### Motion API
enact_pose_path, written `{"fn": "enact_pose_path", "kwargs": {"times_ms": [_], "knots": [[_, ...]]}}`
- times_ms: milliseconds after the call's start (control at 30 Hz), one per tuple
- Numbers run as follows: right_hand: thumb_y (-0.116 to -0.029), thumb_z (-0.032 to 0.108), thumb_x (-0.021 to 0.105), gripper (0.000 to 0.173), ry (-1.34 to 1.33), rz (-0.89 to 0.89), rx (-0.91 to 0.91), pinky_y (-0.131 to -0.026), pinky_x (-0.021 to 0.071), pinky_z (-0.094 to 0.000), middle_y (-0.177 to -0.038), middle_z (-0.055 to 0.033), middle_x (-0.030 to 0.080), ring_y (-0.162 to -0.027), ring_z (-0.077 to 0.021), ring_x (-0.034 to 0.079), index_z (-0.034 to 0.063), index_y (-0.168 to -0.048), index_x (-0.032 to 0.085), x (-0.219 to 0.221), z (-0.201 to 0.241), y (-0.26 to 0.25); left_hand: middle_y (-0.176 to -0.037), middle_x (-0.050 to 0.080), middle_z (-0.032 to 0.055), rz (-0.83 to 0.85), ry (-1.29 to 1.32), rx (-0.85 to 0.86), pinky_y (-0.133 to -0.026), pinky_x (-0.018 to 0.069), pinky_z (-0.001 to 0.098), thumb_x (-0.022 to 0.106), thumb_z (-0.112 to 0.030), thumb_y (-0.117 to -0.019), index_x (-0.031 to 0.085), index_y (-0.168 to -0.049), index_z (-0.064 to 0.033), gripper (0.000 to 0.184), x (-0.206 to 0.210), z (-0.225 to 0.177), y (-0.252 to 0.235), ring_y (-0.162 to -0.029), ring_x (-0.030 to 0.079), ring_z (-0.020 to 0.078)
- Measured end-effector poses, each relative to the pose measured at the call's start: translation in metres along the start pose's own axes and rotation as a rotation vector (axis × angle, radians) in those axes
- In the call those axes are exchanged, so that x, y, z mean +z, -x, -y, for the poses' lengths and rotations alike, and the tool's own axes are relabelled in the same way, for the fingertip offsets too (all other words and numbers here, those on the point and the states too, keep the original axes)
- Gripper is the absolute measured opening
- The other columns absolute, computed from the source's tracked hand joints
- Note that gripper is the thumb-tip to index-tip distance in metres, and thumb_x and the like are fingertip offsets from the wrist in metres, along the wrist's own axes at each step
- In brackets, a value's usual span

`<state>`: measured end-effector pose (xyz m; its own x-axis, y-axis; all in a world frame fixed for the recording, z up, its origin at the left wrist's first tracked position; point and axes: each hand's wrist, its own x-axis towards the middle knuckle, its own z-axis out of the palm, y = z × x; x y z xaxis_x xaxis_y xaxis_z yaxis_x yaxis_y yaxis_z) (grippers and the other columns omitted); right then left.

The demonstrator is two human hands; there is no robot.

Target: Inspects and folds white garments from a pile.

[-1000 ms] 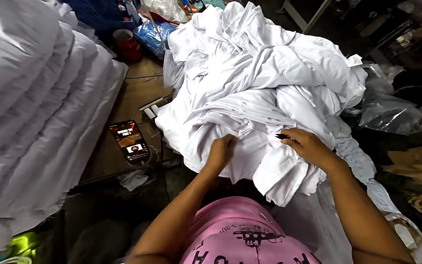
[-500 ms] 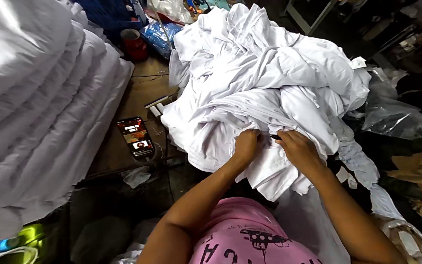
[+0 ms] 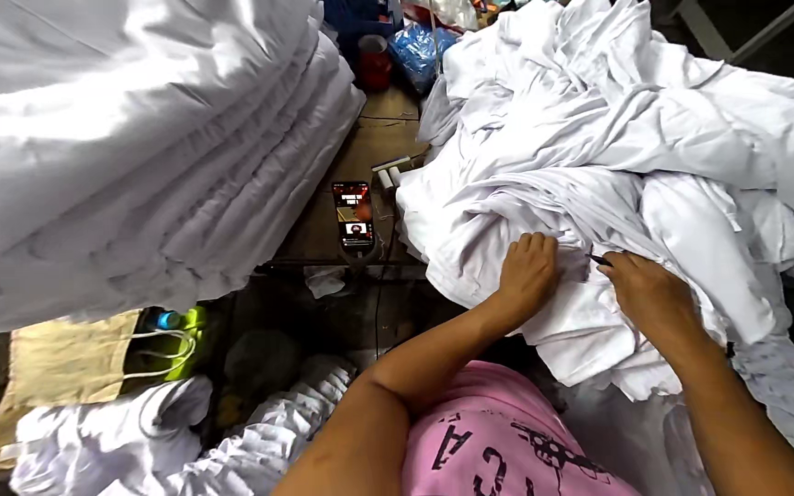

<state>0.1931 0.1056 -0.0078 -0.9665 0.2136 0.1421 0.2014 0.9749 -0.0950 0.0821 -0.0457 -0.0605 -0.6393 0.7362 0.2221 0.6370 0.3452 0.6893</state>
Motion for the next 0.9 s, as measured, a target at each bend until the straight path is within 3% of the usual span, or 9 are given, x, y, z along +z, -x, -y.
{"fn": "enact_pose_path", "kwargs": {"times_ms": [67, 200, 300, 367, 433, 600, 733, 833, 900], "knots": [[-0.1041, 0.013, 0.056, 0.027, -0.093, 0.031, 0.012, -0.085, 0.0529, -0.0664, -0.107, -0.0312, 0.070, -0.099, -0.0503, 0.069, -0.0083, -0.115, 0.069, -0.007, -0.006, 0.001, -0.114, 0.068, 0.0260, 0.176, -0.006, -0.075, -0.095, 0.0507, 0.0521, 0.061, -0.017, -0.1005, 0.064, -0.121, 0.0075, 0.032, -0.013, 0.001, 0.009, -0.112, 0.065, 0.0407], [-0.1045, 0.015, 0.053, 0.031, -0.248, 0.020, -0.039, -0.086, 0.0548, -0.0609, -0.104, -0.0280, 0.071, -0.094, -0.0440, 0.071, -0.0079, -0.115, 0.070, -0.009, -0.016, 0.001, -0.109, 0.069, 0.0247, 0.321, 0.131, -0.080, -0.097, 0.0493, 0.0498, 0.054, -0.012, -0.1019, 0.068, -0.111, 0.0081, 0.026, -0.023, -0.006, 0.025, -0.111, 0.065, 0.0379], [-0.1042, 0.018, 0.052, 0.033, -0.334, -0.014, -0.064, -0.079, 0.0573, -0.0507, -0.096, -0.0249, 0.072, -0.082, -0.0355, 0.071, -0.0082, -0.113, 0.070, -0.012, -0.017, 0.000, -0.099, 0.070, 0.0219, -0.030, 0.088, 0.052, -0.086, 0.0524, 0.0489, 0.060, -0.007, -0.0951, 0.071, -0.101, 0.0055, 0.018, -0.003, -0.005, 0.027, -0.099, 0.068, 0.0377], [-0.1040, 0.018, 0.051, 0.034, -0.359, -0.031, -0.049, -0.078, 0.0571, -0.0484, -0.097, -0.0253, 0.072, -0.081, -0.0339, 0.071, -0.0086, -0.113, 0.070, -0.013, -0.017, 0.000, -0.109, 0.069, 0.0215, -0.159, 0.031, 0.105, -0.084, 0.0540, 0.0492, 0.063, -0.007, -0.0939, 0.070, -0.111, 0.0036, 0.021, 0.009, 0.002, 0.016, -0.103, 0.067, 0.0380], [-0.1041, 0.017, 0.052, 0.033, -0.367, -0.036, -0.028, -0.080, 0.0569, -0.0483, -0.099, -0.0260, 0.072, -0.083, -0.0339, 0.071, -0.0089, -0.114, 0.070, -0.010, -0.019, 0.001, -0.111, 0.069, 0.0220, -0.061, 0.035, 0.082, -0.087, 0.0523, 0.0503, 0.062, -0.008, -0.0975, 0.067, -0.121, 0.0040, 0.027, 0.013, 0.005, 0.004, -0.106, 0.066, 0.0385], [-0.1038, 0.019, 0.052, 0.035, -0.384, -0.060, -0.027, -0.081, 0.0574, -0.0459, -0.100, -0.0259, 0.072, -0.084, -0.0329, 0.071, -0.0092, -0.115, 0.070, -0.008, -0.029, 0.006, -0.105, 0.071, 0.0222, 0.317, 0.153, -0.023, -0.097, 0.0446, 0.0513, 0.058, -0.017, -0.1014, 0.070, -0.107, 0.0061, 0.027, -0.012, -0.006, -0.005, -0.108, 0.064, 0.0369], [-0.1026, 0.018, 0.053, 0.034, -0.548, 0.056, -0.115, -0.093, 0.0565, -0.0369, -0.113, -0.0208, 0.072, -0.101, -0.0240, 0.071, -0.0063, -0.118, 0.070, -0.006, -0.029, 0.008, -0.114, 0.069, 0.0241, 0.289, 0.328, 0.137, -0.100, 0.0489, 0.0513, 0.061, -0.011, -0.0981, 0.072, -0.112, 0.0055, 0.024, -0.002, -0.017, 0.016, -0.113, 0.065, 0.0382], [-0.1036, 0.019, 0.055, 0.033, -0.470, 0.240, -0.120, -0.096, 0.0546, -0.0474, -0.114, -0.0218, 0.072, -0.105, -0.0321, 0.071, -0.0044, -0.121, 0.070, -0.010, -0.018, 0.009, -0.120, 0.068, 0.0266, 0.320, 0.389, 0.325, -0.100, 0.0499, 0.0522, 0.066, -0.007, -0.0919, 0.070, -0.117, 0.0100, 0.030, 0.010, -0.021, 0.030, -0.114, 0.066, 0.0407], [-0.1042, 0.020, 0.055, 0.033, -0.386, 0.244, -0.112, -0.095, 0.0547, -0.0515, -0.112, -0.0228, 0.072, -0.104, -0.0365, 0.071, -0.0050, -0.120, 0.069, -0.013, -0.021, 0.010, -0.128, 0.067, 0.0246, 0.443, 0.417, 0.347, -0.106, 0.0471, 0.0496, 0.066, -0.011, -0.0949, 0.068, -0.122, 0.0099, 0.034, -0.003, -0.019, 0.028, -0.121, 0.064, 0.0378]]}}
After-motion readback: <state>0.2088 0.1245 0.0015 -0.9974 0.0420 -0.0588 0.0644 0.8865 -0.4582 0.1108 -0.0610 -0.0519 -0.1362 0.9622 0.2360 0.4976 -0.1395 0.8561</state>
